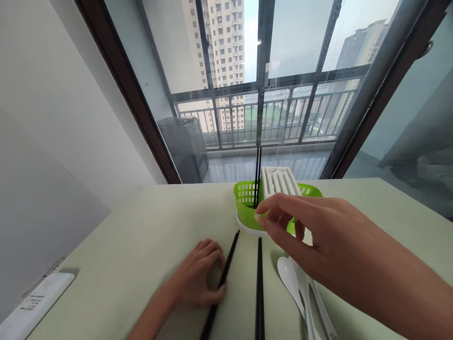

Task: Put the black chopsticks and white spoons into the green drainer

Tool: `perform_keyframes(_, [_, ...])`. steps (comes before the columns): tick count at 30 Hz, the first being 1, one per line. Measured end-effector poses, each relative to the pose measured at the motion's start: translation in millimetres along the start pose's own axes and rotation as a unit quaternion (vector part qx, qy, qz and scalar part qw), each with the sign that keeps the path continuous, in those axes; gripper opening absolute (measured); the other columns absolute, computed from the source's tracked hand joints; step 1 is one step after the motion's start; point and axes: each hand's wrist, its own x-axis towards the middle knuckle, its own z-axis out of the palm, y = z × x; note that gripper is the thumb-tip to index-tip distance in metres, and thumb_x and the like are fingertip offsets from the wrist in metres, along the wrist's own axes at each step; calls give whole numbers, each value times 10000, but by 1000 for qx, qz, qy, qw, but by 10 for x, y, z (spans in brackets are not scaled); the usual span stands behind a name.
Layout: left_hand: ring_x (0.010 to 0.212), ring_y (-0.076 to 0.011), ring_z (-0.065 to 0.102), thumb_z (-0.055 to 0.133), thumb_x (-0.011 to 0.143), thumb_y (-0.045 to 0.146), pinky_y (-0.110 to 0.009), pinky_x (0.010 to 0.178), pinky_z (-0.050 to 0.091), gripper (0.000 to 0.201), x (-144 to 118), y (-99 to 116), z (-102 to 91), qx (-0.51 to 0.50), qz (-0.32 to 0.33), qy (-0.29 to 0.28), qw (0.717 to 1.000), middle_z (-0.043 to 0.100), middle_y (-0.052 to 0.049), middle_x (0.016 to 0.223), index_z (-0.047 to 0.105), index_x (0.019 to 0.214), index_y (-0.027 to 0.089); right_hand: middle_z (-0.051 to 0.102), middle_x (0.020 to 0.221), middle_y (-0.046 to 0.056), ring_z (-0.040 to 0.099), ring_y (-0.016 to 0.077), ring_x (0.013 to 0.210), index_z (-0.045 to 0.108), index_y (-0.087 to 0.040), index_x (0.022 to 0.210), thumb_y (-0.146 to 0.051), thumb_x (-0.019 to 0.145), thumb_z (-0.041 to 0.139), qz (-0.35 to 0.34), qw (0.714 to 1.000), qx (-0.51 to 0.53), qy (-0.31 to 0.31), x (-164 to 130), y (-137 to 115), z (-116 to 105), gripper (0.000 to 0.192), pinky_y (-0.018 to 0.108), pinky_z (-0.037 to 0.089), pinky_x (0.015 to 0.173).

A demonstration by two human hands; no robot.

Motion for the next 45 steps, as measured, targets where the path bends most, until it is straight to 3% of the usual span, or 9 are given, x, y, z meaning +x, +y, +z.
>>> perform_keyframes(5, [1003, -247, 568, 664, 809, 210, -411, 920, 473, 158, -48, -381, -105, 76, -38, 59, 995, 611, -65, 1034, 601, 954, 211, 762, 835, -28, 688, 160, 665, 679, -289, 868, -297, 962, 504, -13, 1000, -1, 20, -12, 2, -51, 199, 261, 414, 528])
perform_keyframes(8, [964, -243, 590, 610, 938, 326, -409, 869, 488, 122, -46, -547, -51, 99, -57, 88, 990, 626, -72, 1019, 600, 965, 208, 752, 802, -39, 668, 145, 625, 679, -294, 866, -300, 968, 504, -12, 1000, 3, 24, -14, 0, -65, 203, 256, 400, 510])
perform_keyframes(12, [943, -240, 599, 577, 986, 363, -409, 846, 498, 166, -32, -636, 39, 114, -50, 107, 986, 642, -72, 993, 599, 952, 202, 749, 801, -39, 656, 136, 608, 687, -296, 889, -301, 978, 499, -10, 1000, 3, 27, -13, 6, -65, 208, 259, 399, 520])
perform_keyframes(27, [837, -222, 650, 452, 1048, 412, -369, 778, 517, 259, -8, -627, 189, 168, -21, 183, 969, 692, -51, 923, 580, 950, 208, 765, 860, -39, 683, 147, 670, 695, -300, 907, -318, 983, 490, -6, 1000, 0, 7, -12, 7, -29, 219, 259, 428, 551])
perform_keyframes(33, [793, -206, 645, 392, 1066, 417, -330, 722, 505, 269, -11, -578, 196, 161, -46, 194, 967, 672, -29, 877, 530, 946, 220, 770, 888, -33, 698, 156, 707, 694, -296, 912, -323, 985, 482, -1, 1000, 1, -2, -4, -2, -13, 226, 259, 442, 568])
perform_keyframes(39, [716, -164, 642, 396, 1066, 354, -281, 657, 482, 196, -29, -492, 157, 142, -52, 177, 972, 649, -7, 888, 533, 1000, 229, 767, 876, -19, 696, 163, 693, 701, -292, 928, -319, 981, 481, -5, 1000, -2, -9, -7, -14, -14, 227, 266, 441, 558])
perform_keyframes(45, [777, -201, 671, 664, 935, 421, -294, 669, 493, 211, -82, -517, 99, 189, 5, 119, 975, 656, -26, 915, 624, 1017, 230, 765, 864, -5, 703, 173, 705, 697, -285, 932, -313, 984, 475, -13, 1000, -3, -3, -8, -18, -13, 229, 276, 442, 552])
